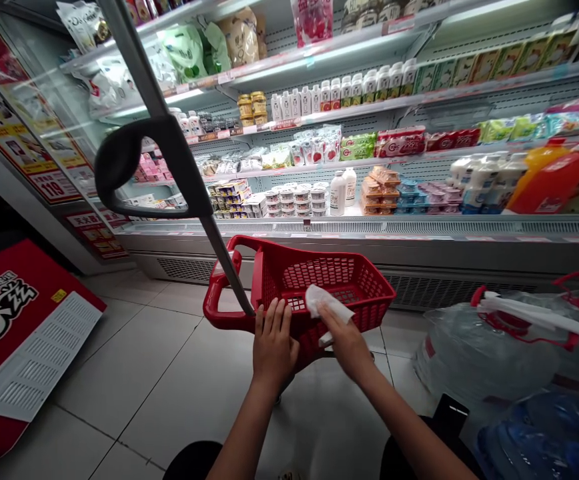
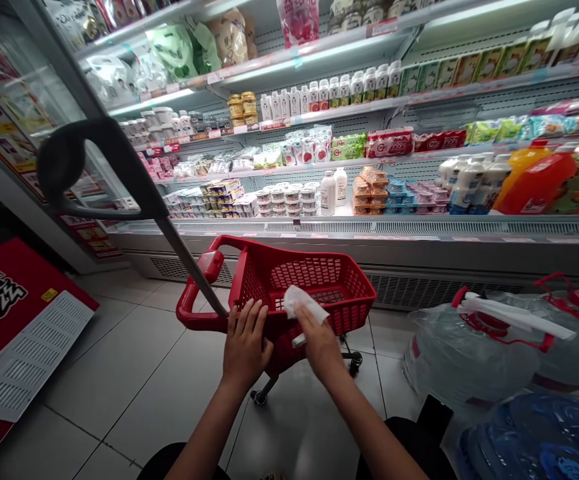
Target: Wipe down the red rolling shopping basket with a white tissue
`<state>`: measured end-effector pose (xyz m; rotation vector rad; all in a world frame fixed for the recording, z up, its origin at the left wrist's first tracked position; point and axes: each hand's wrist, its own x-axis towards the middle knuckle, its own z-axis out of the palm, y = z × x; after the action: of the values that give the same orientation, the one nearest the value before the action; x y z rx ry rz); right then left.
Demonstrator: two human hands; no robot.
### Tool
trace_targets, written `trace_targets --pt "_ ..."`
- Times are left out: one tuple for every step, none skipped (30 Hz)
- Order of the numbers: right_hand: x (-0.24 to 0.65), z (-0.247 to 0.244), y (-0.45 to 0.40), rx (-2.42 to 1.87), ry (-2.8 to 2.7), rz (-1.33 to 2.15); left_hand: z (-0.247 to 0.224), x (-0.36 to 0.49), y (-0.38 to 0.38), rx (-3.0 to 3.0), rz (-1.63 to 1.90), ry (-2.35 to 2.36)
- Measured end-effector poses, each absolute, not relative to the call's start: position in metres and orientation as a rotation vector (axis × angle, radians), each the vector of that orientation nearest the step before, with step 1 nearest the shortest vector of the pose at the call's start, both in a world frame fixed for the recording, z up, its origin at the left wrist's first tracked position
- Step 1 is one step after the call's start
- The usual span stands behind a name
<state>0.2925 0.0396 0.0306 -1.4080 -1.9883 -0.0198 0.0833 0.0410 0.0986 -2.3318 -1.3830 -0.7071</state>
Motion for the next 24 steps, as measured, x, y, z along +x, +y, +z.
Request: trace_targets --pt "0.276 0.037 0.040 -1.375 -2.009 0.006 0.098 0.085 0.041 -2.337 -0.707 -1.377" --pt "0.262 0.043 0.040 -1.340 -2.028 0.021 0.098 0.087 0.041 -2.341 -0.706 -1.372" --pt "0.252 0.048 0.039 -1.325 -2.037 0.035 0.097 0.087 0.041 -2.344 -0.706 -1.366" --pt "0.246 0.052 0.038 -1.315 -2.049 0.047 0.097 0.088 0.041 -2.346 -0.707 -1.361" --pt "0.243 0.056 0.037 -1.318 -2.055 0.058 0.096 0.087 0.041 -2.346 -0.710 -1.357" --pt "0.243 0.059 0.037 -1.332 -2.058 0.069 0.096 0.087 0.041 -2.344 -0.715 -1.353" --pt "0.245 0.061 0.036 -1.351 -2.061 0.080 0.095 0.087 0.042 -2.339 -0.722 -1.352" --pt "0.247 0.063 0.036 -1.374 -2.062 0.089 0.095 0.086 0.042 -2.334 -0.729 -1.351" --pt "0.249 0.064 0.036 -1.396 -2.062 0.093 0.094 0.086 0.042 -2.328 -0.737 -1.351" --pt "0.251 0.065 0.036 -1.414 -2.062 0.092 0.094 0.085 0.043 -2.324 -0.743 -1.353" --pt "0.251 0.065 0.037 -1.429 -2.064 0.087 0.094 0.085 0.043 -2.323 -0.748 -1.355" --pt "0.251 0.065 0.037 -1.439 -2.066 0.078 0.093 0.084 0.043 -2.324 -0.749 -1.356" --pt "0.250 0.065 0.038 -1.445 -2.069 0.069 0.093 0.084 0.044 -2.327 -0.748 -1.355" --pt "0.250 0.064 0.039 -1.444 -2.074 0.060 0.093 0.083 0.044 -2.331 -0.744 -1.353" --pt "0.250 0.062 0.040 -1.439 -2.080 0.051 0.093 0.082 0.044 -2.337 -0.736 -1.350" --pt "0.252 0.059 0.041 -1.430 -2.085 0.040 0.094 0.080 0.045 -2.342 -0.725 -1.344" --pt "0.257 0.055 0.042 -1.420 -2.089 0.027 0.094 0.078 0.045 -2.347 -0.712 -1.338" --pt "0.264 0.050 0.044 -1.408 -2.093 0.008 0.094 0.076 0.046 -2.351 -0.698 -1.332" --pt "0.275 0.043 0.045 -1.401 -2.091 -0.015 0.094 0.073 0.046 -2.355 -0.685 -1.329" --pt "0.289 0.035 0.047 -1.404 -2.080 -0.041 0.094 0.071 0.047 -2.357 -0.674 -1.329" --pt "0.305 0.027 0.048 -1.414 -2.065 -0.068 0.094 0.069 0.048 -2.358 -0.665 -1.331" --pt "0.324 0.018 0.049 -1.441 -2.037 -0.094 0.094 0.067 0.048 -2.358 -0.656 -1.334" --pt "0.343 0.010 0.050 -1.488 -1.999 -0.113 0.094 0.066 0.049 -2.357 -0.651 -1.337" --pt "0.360 0.003 0.051 -1.532 -1.974 -0.128 0.094 0.065 0.049 -2.355 -0.651 -1.339"
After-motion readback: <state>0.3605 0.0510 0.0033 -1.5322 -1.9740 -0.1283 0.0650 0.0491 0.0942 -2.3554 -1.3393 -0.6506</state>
